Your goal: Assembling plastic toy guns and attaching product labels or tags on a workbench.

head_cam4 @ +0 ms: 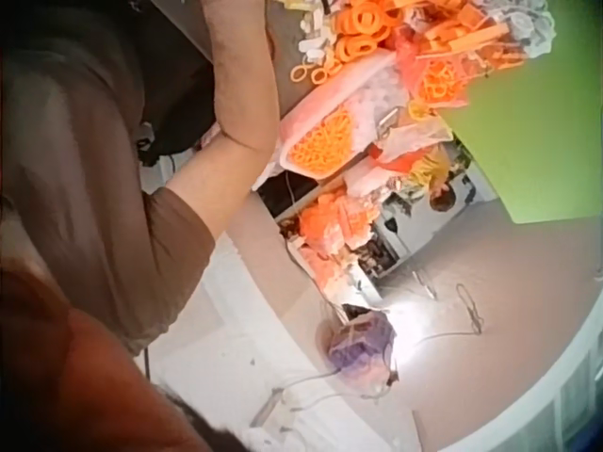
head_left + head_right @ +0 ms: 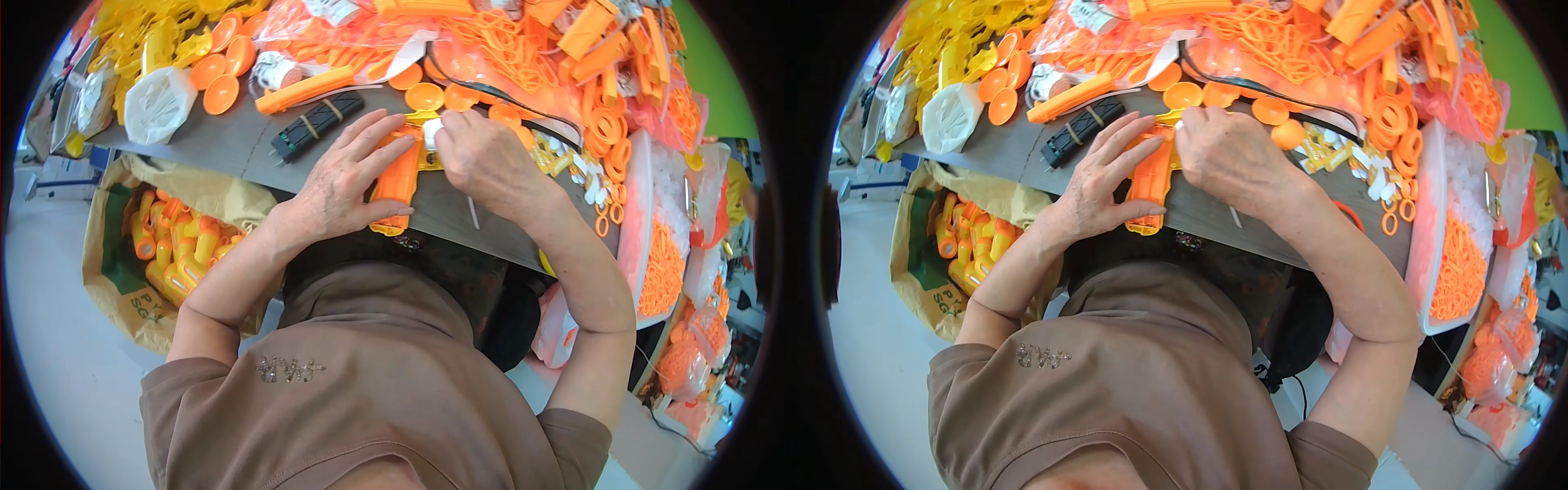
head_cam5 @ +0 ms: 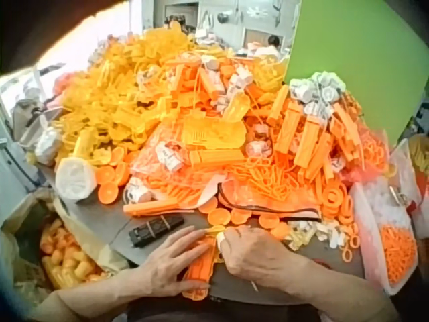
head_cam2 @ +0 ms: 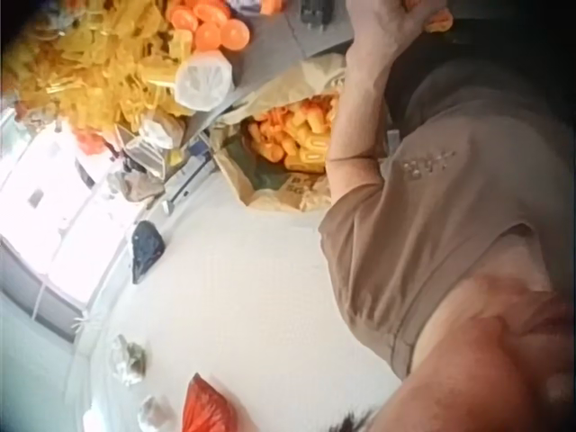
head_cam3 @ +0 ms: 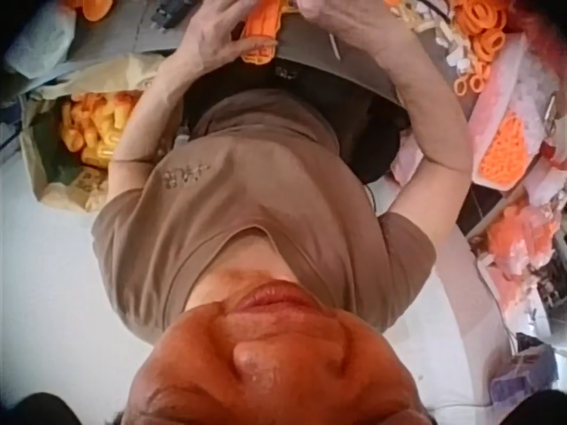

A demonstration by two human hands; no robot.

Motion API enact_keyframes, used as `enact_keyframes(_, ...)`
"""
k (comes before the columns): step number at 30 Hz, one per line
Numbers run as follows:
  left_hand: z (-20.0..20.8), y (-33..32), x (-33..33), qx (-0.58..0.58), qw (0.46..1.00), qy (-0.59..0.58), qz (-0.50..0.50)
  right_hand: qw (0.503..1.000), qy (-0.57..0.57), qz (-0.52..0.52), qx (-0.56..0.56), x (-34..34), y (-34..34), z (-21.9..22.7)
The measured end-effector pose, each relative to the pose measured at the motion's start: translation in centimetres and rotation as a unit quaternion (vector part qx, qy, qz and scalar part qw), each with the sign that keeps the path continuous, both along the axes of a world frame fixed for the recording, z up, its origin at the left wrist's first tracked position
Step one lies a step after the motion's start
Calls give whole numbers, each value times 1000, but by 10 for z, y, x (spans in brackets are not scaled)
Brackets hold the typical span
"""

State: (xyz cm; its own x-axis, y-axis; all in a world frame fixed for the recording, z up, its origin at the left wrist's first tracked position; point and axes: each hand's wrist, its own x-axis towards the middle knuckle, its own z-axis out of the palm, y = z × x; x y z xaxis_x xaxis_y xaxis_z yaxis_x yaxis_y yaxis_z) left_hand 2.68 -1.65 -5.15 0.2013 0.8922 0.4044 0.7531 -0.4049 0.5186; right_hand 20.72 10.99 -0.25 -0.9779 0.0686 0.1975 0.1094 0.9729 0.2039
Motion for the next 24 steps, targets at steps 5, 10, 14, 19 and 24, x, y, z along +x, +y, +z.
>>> enact_keyframes(5, -4, 5, 2, 35, 999, -6, 1, 999, 20, -29, 32, 6, -3, -9)
enact_keyframes(10, -5, 8, 3, 17, 1000, -20, 2, 965, 202, -129, -106, 26, -11, 0)
enact_keyframes(14, -12, 5, 5, 45, 998, -43, 23, 869, 340, -326, -152, 123, 4, 33)
enact_keyframes(19, -10, 11, 7, 23, 999, -48, 9, 724, 135, -677, 9, 312, 45, 48)
enact_keyframes(24, -13, 7, 6, 22, 997, -56, 39, 679, 19, -732, -43, 338, 50, 17)
